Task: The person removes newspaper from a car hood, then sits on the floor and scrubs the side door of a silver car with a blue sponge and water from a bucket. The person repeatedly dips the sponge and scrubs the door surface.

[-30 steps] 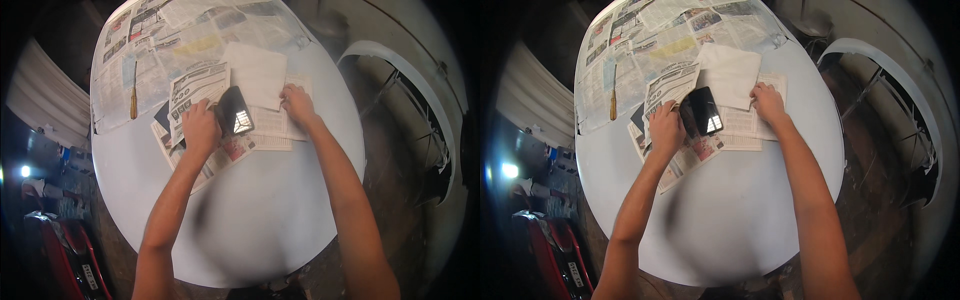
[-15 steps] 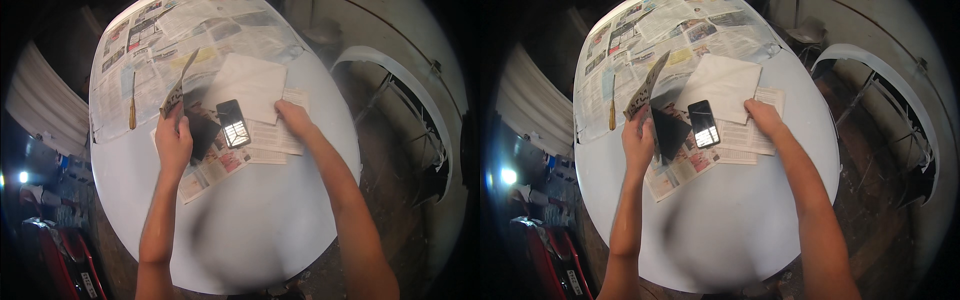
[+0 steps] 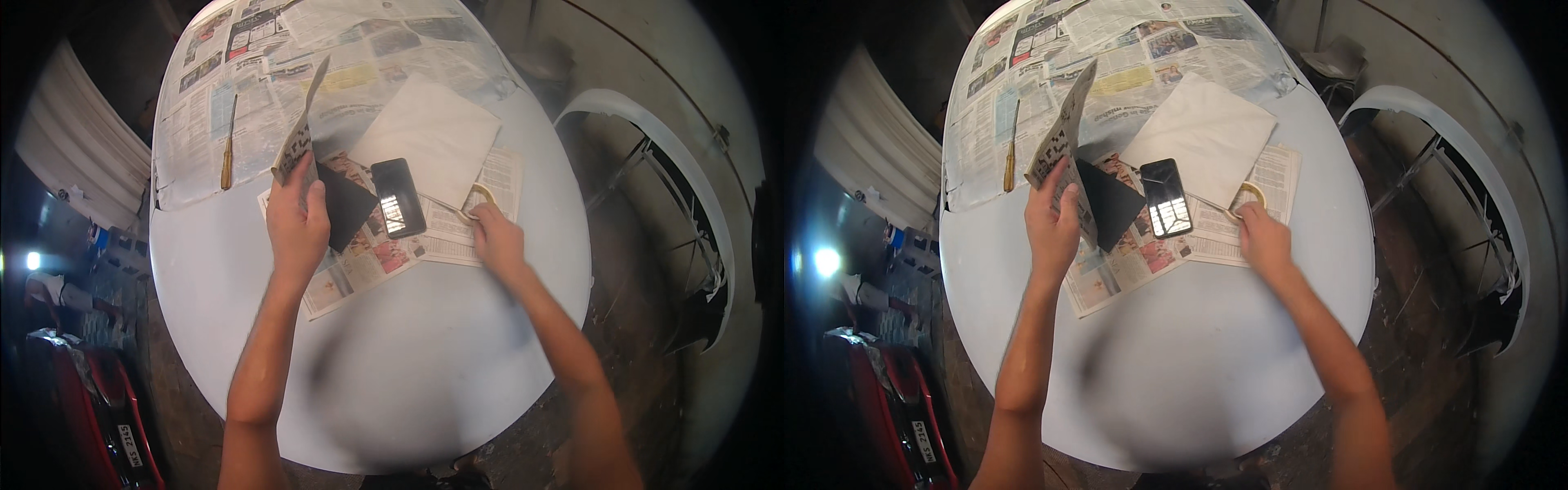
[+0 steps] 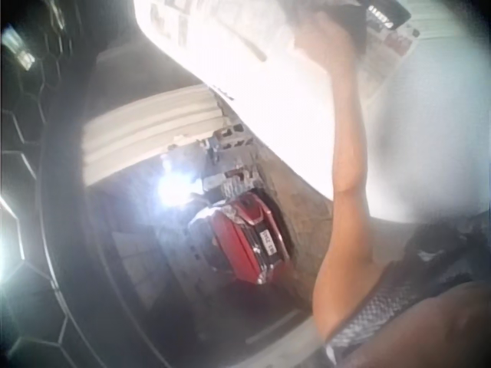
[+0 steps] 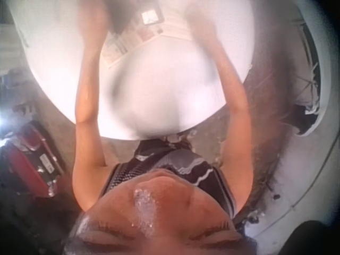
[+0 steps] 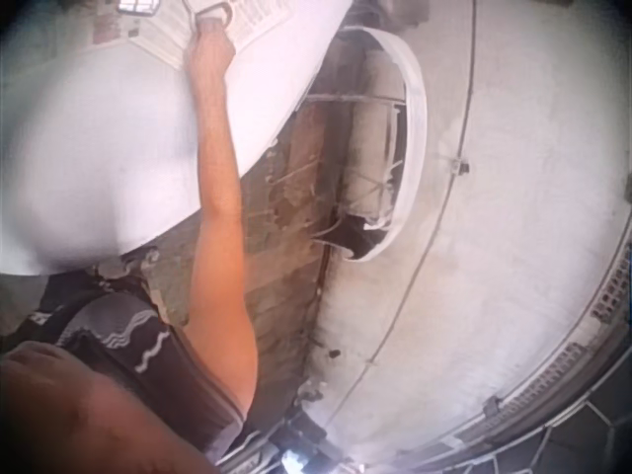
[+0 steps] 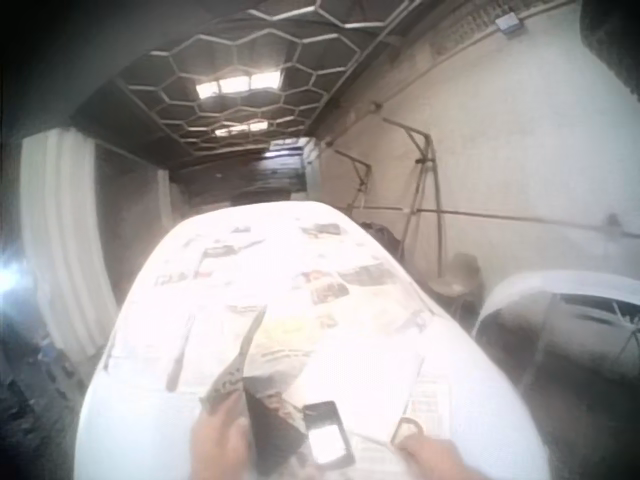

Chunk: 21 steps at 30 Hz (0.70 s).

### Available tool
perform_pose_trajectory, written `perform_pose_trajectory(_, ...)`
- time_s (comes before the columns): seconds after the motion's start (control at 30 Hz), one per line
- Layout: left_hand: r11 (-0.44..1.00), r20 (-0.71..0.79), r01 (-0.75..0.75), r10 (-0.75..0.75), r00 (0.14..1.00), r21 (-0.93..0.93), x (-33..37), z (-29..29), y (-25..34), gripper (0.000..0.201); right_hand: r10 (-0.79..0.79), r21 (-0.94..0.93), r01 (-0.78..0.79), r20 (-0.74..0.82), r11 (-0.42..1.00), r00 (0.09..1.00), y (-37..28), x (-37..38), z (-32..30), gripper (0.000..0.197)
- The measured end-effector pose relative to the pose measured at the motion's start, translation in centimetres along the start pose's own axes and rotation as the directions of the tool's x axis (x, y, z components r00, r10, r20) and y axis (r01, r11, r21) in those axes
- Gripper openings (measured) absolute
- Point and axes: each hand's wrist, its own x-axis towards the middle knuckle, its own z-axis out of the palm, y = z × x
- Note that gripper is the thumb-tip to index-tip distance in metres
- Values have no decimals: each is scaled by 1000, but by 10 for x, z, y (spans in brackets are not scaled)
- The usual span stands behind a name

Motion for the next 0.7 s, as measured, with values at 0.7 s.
perform_pose_trajectory(0.7, 611, 15, -311, 439, 898, 728, -3, -56, -17, 58, 420, 61, -420, 3, 906, 907, -75, 32, 31, 85)
